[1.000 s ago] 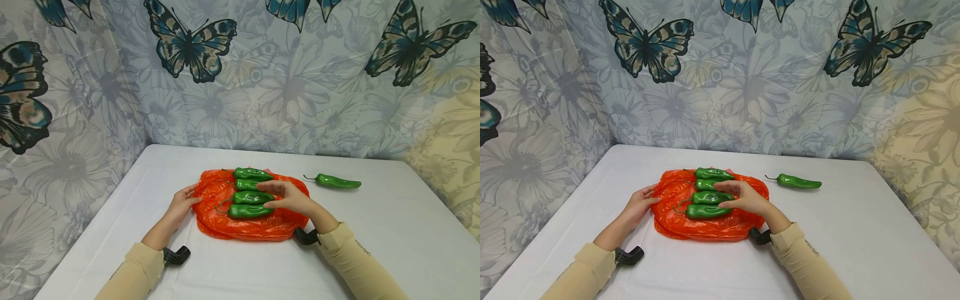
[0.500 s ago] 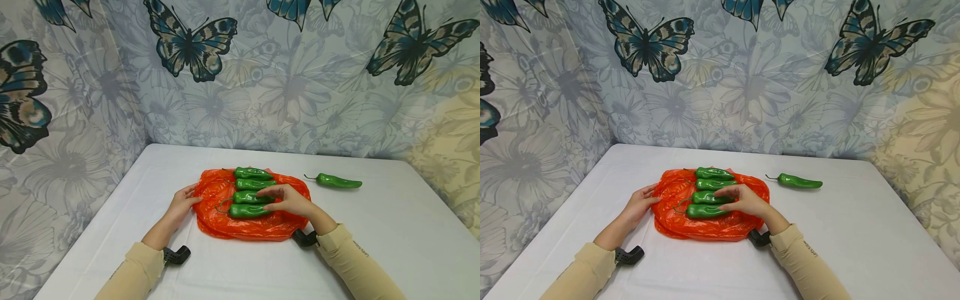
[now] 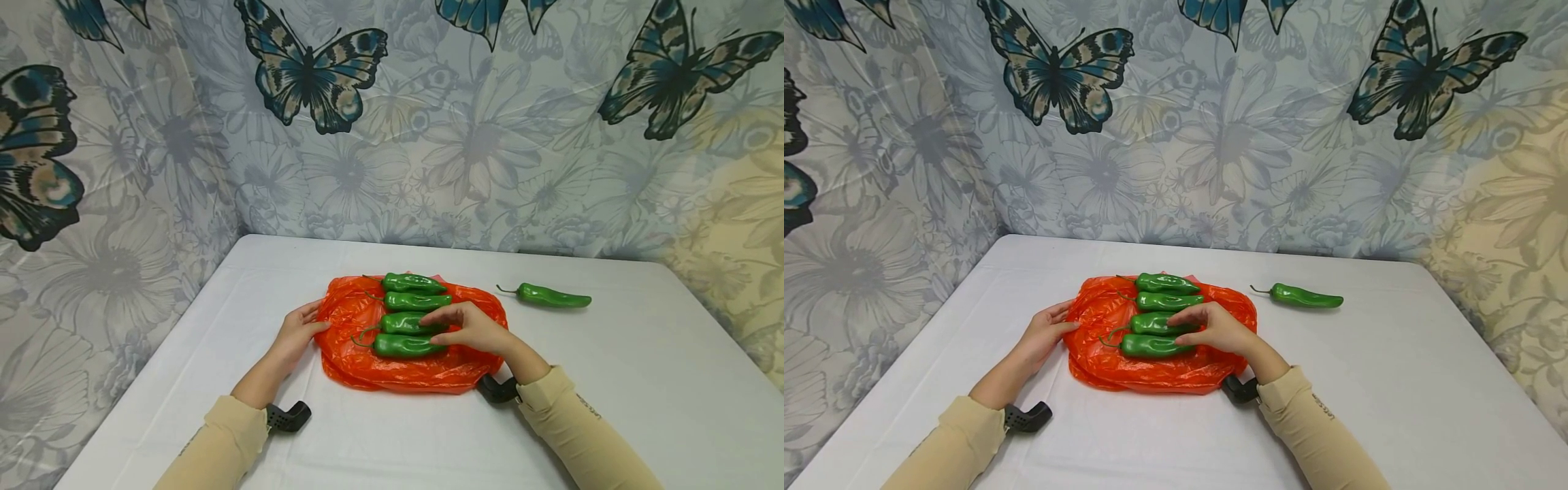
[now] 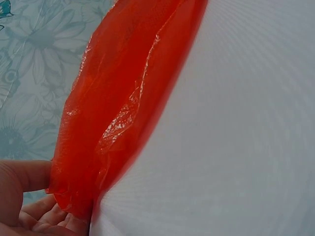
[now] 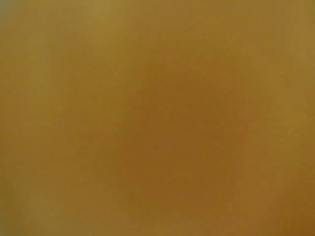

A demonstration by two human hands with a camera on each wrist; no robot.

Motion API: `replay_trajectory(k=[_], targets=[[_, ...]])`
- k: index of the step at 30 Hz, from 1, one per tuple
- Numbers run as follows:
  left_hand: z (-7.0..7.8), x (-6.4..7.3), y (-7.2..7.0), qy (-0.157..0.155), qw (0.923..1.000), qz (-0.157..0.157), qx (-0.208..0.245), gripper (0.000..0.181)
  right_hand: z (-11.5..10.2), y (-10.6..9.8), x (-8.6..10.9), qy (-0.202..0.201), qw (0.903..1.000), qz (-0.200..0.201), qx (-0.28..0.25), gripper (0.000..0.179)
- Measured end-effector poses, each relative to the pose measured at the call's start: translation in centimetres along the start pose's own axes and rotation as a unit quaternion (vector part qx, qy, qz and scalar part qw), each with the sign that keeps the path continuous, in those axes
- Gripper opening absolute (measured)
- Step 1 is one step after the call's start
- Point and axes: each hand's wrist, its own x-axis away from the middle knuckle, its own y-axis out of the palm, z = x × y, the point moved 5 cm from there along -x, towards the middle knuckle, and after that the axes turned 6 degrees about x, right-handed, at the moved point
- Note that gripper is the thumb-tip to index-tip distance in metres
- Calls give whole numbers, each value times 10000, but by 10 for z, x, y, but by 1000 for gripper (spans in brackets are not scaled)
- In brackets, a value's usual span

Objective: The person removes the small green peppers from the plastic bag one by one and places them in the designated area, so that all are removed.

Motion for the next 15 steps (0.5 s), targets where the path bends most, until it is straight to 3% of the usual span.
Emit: replay_trajectory(k=[8,15], targets=[[-1,-1,-1,1,10000,-11,2,56,3,1,-1,-51,9999,-64,82,36],[-1,-1,-1,9,10000,-28,-22,56,5,6,-1,23,9988,-360,325,33]])
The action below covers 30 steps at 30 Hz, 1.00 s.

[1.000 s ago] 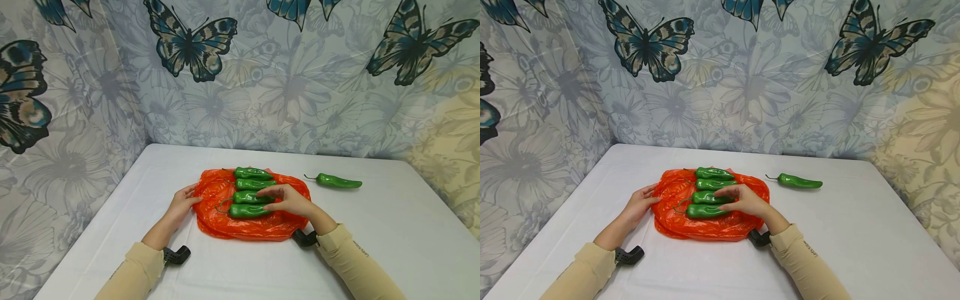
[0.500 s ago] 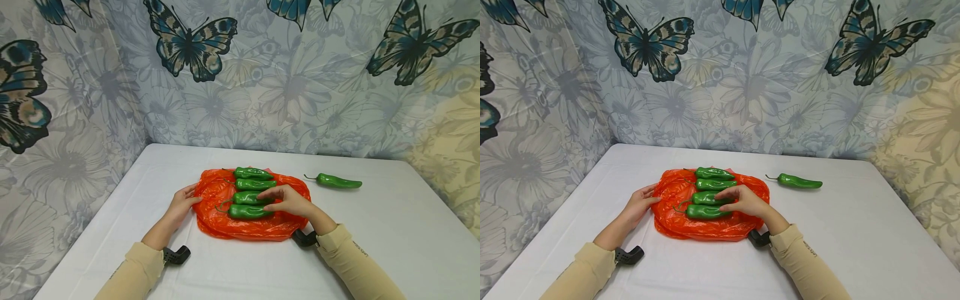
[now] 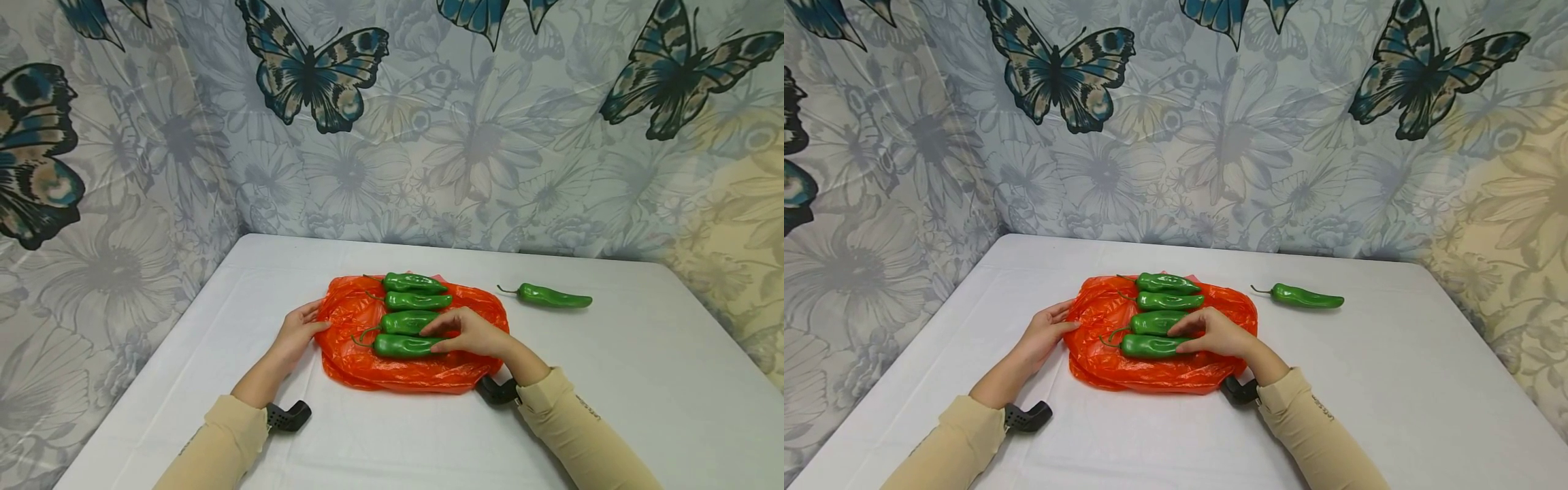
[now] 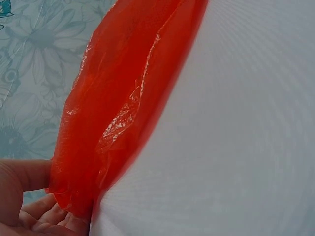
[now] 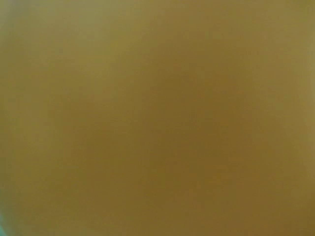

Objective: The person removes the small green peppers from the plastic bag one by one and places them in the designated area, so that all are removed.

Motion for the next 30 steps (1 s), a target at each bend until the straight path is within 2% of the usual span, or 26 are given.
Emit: replay_trajectory(k=[10,24,30], targets=[[-1,-1,0,-10,10000,35,-8,56,0,3,0,-22,9997,-167,171,34],[-2,-3,0,-32,10000,40,-6,56,5,6,2,153,9989,-391,184,40],[-1,-1,1,9,10000,-4,53,57,5,6,2,168,9983,-350,427,40]])
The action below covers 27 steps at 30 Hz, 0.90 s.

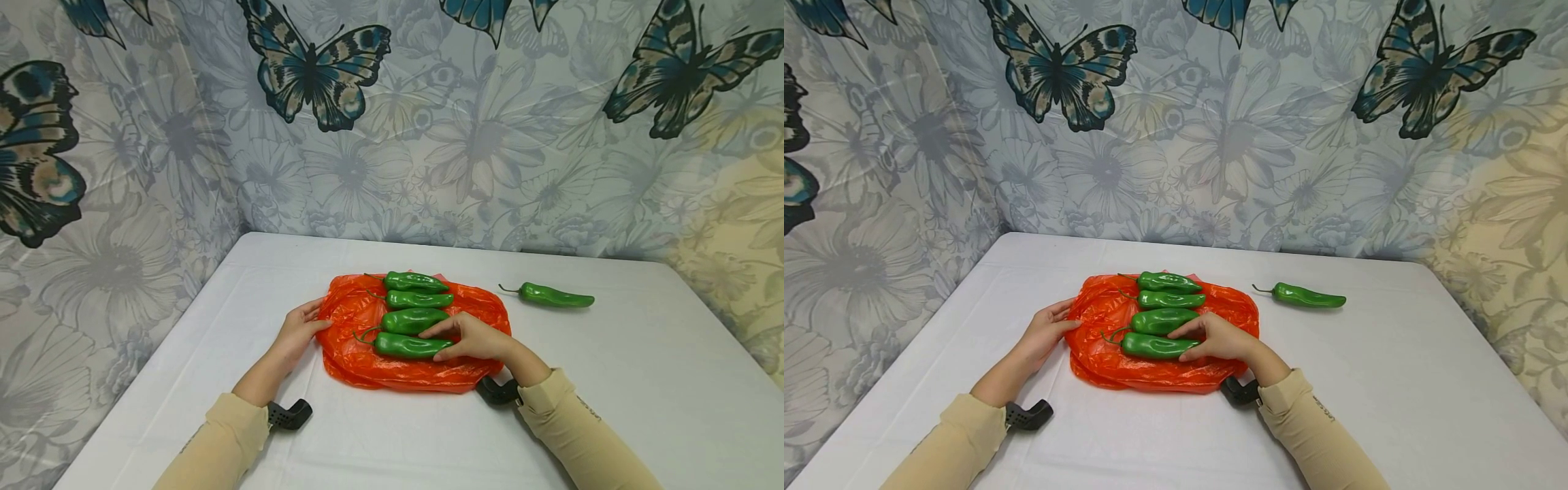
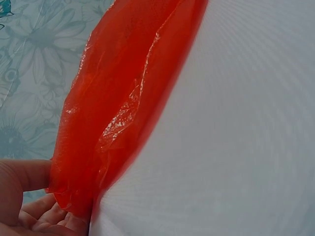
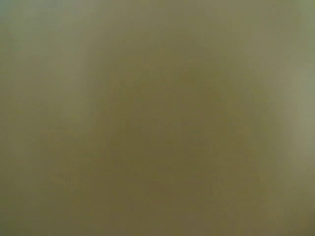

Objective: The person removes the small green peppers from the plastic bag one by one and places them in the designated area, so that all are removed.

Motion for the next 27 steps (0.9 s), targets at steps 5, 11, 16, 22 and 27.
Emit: replay_trajectory(k=[5,11,16,22,27], targets=[[0,0,0,9,10000,-14,34,57,0,0,0,-14,10000,0,22,40],[0,0,0,-26,10000,-6,-9,57,0,0,-1,-56,10000,-18,-8,39],[0,0,-1,-39,10000,-21,-57,57,-1,0,-1,-118,9999,-10,18,39],[-1,0,-1,-70,9999,8,-87,57,-5,-2,0,-265,9995,142,74,39],[0,-1,-1,-81,9999,15,-96,57,-5,-4,0,-226,9993,287,82,38]])
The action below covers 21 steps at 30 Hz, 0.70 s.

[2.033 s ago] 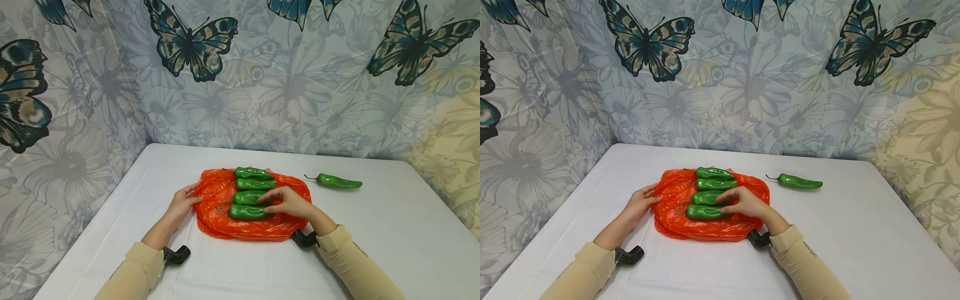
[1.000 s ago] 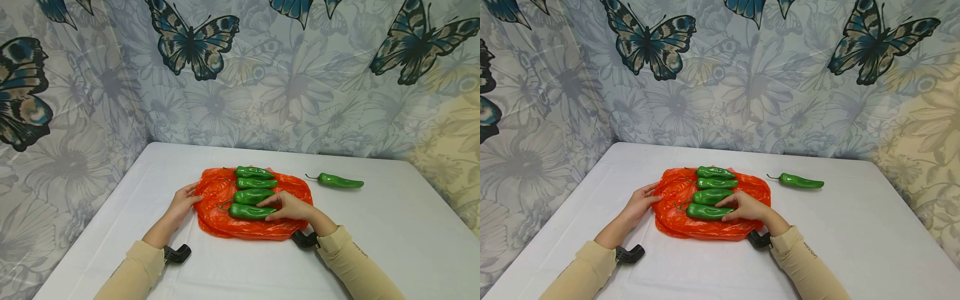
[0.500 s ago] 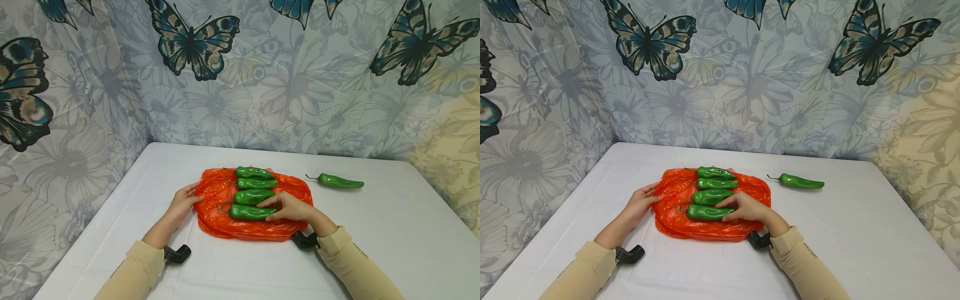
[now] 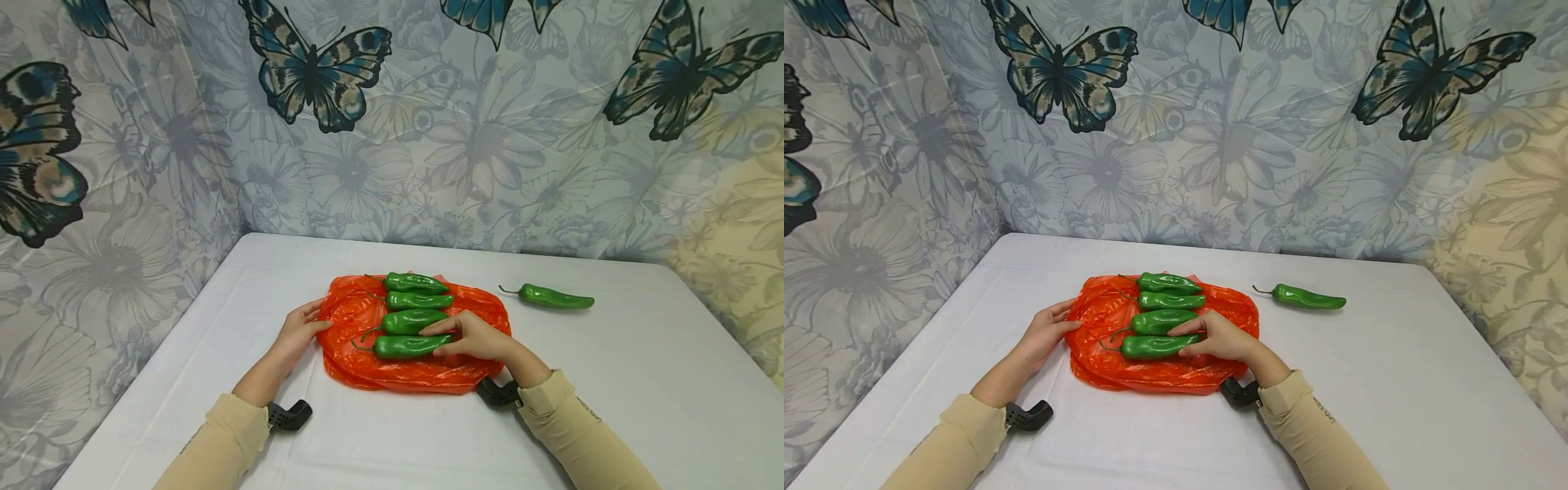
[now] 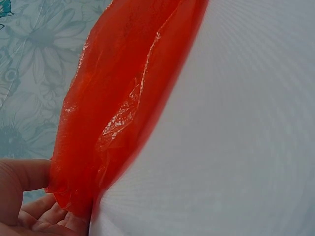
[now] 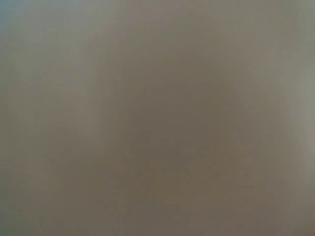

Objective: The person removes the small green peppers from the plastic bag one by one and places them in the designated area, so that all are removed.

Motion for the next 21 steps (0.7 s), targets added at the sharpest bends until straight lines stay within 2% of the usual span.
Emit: replay_trajectory(k=[9,13,17,21], targets=[[1,0,0,46,10000,-26,17,57,2,-4,1,136,9995,218,-163,38],[1,1,0,68,10000,-34,28,57,1,-4,0,49,9995,281,-146,36],[1,1,0,58,10000,-31,17,57,-1,-4,0,-36,9995,273,-164,36],[1,1,0,36,10000,-8,15,57,-1,-3,0,65,9994,267,-214,37]])
